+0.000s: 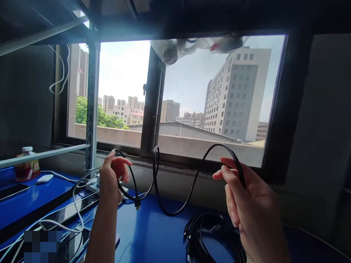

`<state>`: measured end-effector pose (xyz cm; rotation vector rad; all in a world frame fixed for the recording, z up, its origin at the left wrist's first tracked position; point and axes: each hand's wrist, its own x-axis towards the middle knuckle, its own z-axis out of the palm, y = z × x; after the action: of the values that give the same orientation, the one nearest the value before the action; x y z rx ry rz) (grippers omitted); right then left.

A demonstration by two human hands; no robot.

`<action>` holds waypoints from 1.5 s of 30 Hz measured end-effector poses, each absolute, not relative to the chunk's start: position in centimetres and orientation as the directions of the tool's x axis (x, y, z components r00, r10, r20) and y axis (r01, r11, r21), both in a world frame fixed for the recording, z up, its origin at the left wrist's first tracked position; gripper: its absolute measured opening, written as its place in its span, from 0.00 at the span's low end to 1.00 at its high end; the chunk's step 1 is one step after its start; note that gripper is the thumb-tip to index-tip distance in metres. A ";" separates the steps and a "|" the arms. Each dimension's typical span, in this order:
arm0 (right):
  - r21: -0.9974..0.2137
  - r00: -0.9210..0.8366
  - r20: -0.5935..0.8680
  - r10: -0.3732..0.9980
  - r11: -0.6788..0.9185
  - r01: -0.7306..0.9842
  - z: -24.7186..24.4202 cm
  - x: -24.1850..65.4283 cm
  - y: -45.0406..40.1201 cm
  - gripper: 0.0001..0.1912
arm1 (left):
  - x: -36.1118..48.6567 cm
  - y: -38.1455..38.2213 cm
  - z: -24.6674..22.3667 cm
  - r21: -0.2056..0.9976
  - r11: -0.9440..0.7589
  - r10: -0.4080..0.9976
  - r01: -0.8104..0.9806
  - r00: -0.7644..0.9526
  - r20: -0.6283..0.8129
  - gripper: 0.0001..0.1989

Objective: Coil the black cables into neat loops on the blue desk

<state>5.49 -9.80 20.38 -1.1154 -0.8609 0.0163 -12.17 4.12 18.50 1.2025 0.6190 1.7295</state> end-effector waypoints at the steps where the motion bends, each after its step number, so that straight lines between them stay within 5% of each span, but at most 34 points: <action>1: -0.798 0.680 0.587 0.440 0.455 0.395 20.3 5.8 -9.6 0.25 | -12.1 4.4 18.4 0.800 -0.435 0.895 -0.414 -0.102 0.434 0.26; 10: -0.717 0.601 0.684 0.413 0.229 0.658 19.4 6.9 -7.9 0.25 | -9.7 4.7 18.1 0.843 -0.376 0.913 -0.384 0.003 0.408 0.27; 18: -0.794 0.671 0.592 0.447 0.467 0.390 19.4 6.3 -6.2 0.31 | -9.5 3.1 19.2 0.893 -0.355 0.921 -0.278 0.059 0.384 0.22; 23: -0.735 0.476 0.678 0.560 0.500 0.458 19.2 5.5 -6.1 0.28 | -9.2 3.6 18.7 0.954 -0.277 0.903 -0.115 0.309 0.299 0.22; 27: -0.729 0.392 0.673 0.628 0.472 0.496 18.9 4.8 -6.0 0.28 | -8.0 3.6 18.6 0.948 -0.263 0.821 -0.178 0.475 0.317 0.27; 33: -0.818 0.265 0.479 0.837 0.316 0.481 18.1 3.8 -5.3 0.27 | -6.2 3.0 18.5 0.936 -0.263 0.829 -0.236 0.441 0.344 0.31; 45: -0.865 0.347 0.413 0.842 0.243 0.440 18.8 3.4 -5.1 0.19 | -5.7 2.7 18.5 0.942 -0.259 0.873 -0.214 0.366 0.323 0.29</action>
<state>3.42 -5.13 18.78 -1.3830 -1.2751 0.4128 -5.70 2.72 18.49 1.4669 0.6301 1.1755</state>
